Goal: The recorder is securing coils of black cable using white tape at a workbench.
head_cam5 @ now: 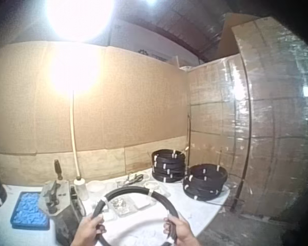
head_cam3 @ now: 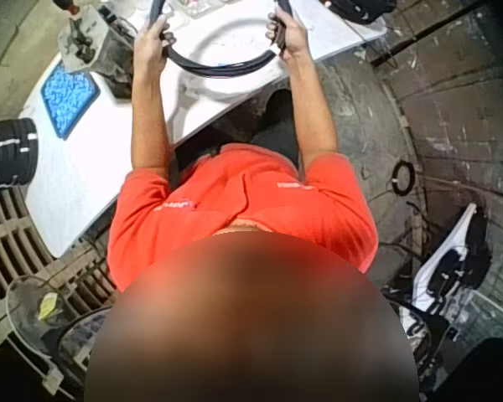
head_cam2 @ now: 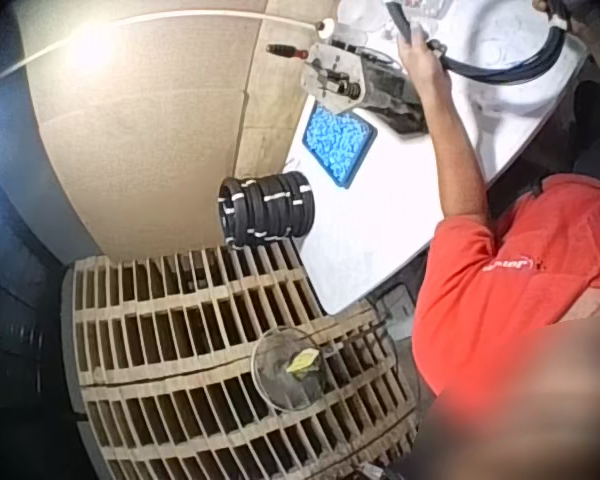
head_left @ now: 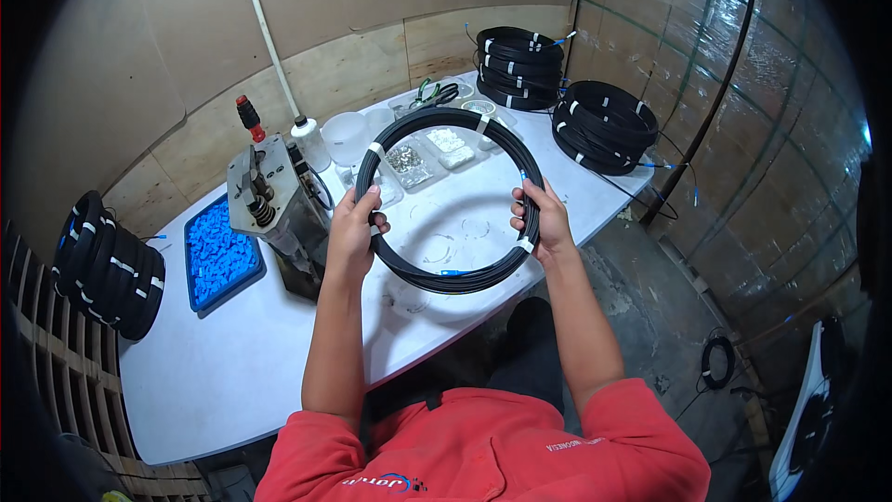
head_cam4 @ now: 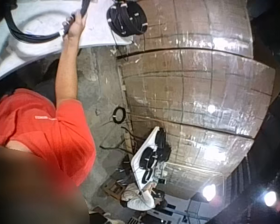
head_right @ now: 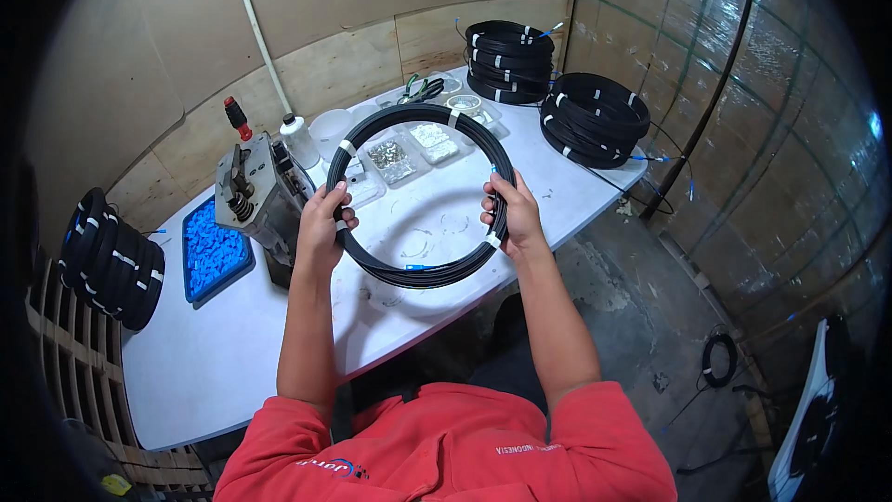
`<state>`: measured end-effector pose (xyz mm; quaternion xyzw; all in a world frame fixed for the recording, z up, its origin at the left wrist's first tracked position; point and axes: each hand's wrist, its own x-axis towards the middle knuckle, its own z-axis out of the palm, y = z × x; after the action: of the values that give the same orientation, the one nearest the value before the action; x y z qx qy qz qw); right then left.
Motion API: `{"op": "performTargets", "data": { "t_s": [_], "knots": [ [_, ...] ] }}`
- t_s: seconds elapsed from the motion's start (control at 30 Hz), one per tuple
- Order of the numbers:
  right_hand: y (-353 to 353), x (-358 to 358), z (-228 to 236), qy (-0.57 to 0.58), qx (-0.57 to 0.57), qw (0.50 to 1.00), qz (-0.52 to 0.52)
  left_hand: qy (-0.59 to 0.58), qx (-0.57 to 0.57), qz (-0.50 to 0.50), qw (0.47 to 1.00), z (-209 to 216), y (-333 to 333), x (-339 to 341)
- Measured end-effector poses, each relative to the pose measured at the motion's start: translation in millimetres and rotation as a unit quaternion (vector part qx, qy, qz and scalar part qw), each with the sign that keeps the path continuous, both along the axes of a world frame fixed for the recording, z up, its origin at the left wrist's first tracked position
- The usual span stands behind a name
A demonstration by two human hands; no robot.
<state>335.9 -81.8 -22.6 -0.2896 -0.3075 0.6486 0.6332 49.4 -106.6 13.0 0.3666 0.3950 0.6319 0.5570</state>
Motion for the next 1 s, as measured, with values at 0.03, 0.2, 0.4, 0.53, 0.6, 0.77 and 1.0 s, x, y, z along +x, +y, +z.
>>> {"op": "performTargets", "data": {
  "t_s": [0.03, 0.2, 0.4, 0.53, 0.6, 0.77, 1.0],
  "knots": [
    [2, 1, -5, 0.000, 0.000, 1.000, 0.000, 0.010, 0.020, -0.001, 1.000, 2, -2, 2],
    [7, 4, -22, 0.032, -0.017, 0.999, 0.013, 0.034, 0.038, -0.004, 0.999, -1, 0, 2],
    [1, 15, -5, -0.032, 0.089, 0.995, 0.024, 0.113, 0.016, 0.011, 0.993, -5, 2, -4],
    [9, 34, 30, -0.092, 0.171, 0.976, 0.101, 0.249, 0.072, 0.014, 0.966, -9, 10, -6],
    [19, 45, 45, -0.140, 0.169, 0.965, 0.144, 0.268, 0.089, 0.029, 0.959, -5, 13, 0],
    [25, 40, 87, -0.287, 0.205, 0.909, 0.221, 0.220, 0.069, -0.042, 0.972, 4, 3, 7],
    [41, 53, 50, -0.190, 0.204, 0.938, 0.207, 0.103, 0.062, -0.020, 0.993, -5, 2, 8]
  ]
}}
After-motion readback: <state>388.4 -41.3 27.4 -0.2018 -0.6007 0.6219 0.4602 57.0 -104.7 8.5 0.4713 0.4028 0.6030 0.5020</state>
